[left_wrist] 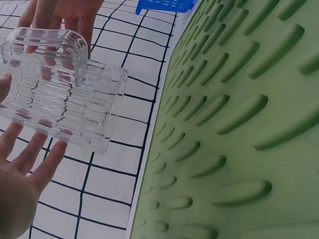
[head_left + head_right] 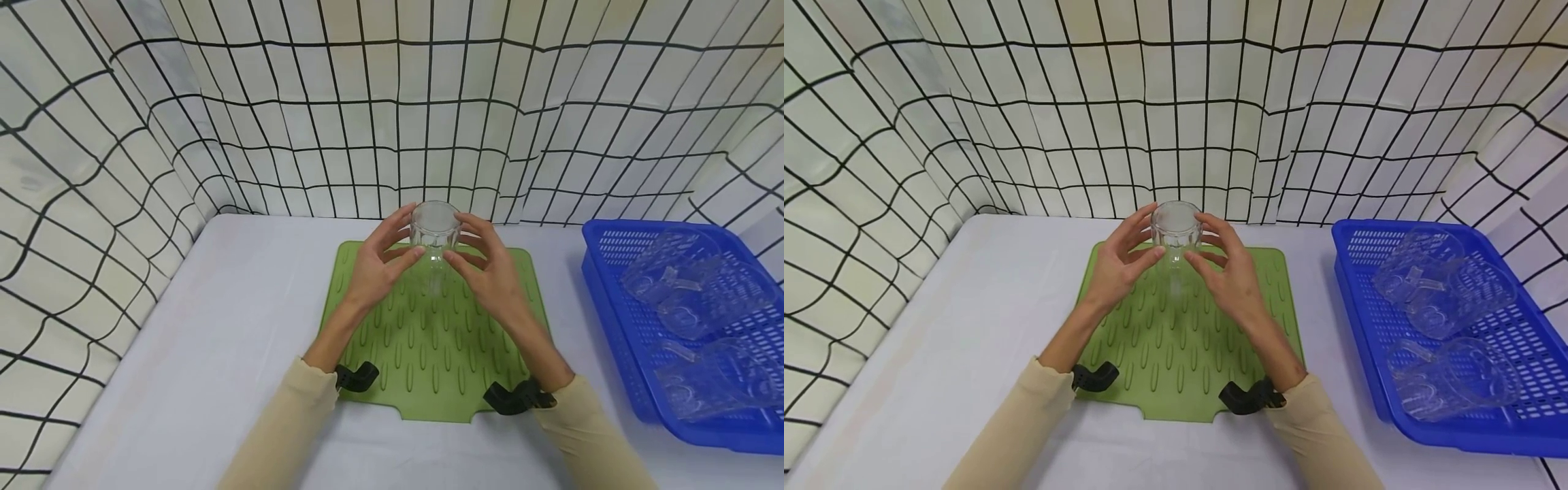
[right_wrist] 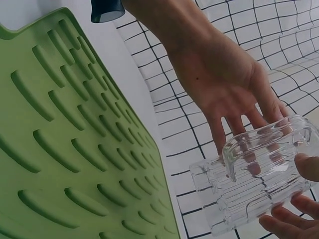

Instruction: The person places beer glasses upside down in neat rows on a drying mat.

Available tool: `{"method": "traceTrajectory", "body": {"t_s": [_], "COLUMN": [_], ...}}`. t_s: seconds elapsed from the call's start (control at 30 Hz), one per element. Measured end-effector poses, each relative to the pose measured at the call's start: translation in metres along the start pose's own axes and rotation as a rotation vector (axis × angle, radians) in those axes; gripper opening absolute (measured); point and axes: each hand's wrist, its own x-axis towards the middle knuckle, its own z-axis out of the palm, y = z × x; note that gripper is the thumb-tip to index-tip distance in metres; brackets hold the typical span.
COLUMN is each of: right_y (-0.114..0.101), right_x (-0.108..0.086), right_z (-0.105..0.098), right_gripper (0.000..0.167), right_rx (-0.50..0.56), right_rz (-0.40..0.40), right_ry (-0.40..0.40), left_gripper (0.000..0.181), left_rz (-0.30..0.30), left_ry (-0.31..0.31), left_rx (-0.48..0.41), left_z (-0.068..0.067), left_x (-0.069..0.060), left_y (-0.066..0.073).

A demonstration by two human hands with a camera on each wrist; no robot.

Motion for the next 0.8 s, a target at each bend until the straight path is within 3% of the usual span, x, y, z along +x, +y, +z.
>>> {"method": "traceTrajectory", "body": {"t_s": [0.43,0.8], "right_y": [0.002,0.001], "right_x": [0.007,0.013], "right_z": [0.016,0.03], "right_gripper": [0.062,0.063], "right_rx": [0.064,0.057], "right_rz": [0.001,-0.018], "right_ry": [0.013,0.025], "left_gripper": [0.068,0.067], "left_rz": [-0.006,0.002], "left_ry": [0.015,0.031], "left_rx": [0.052,0.094], "left_z": [-0.014,-0.027], "left_x": [-0.002,-0.003], "left_y": [-0.004,-0.005]}}
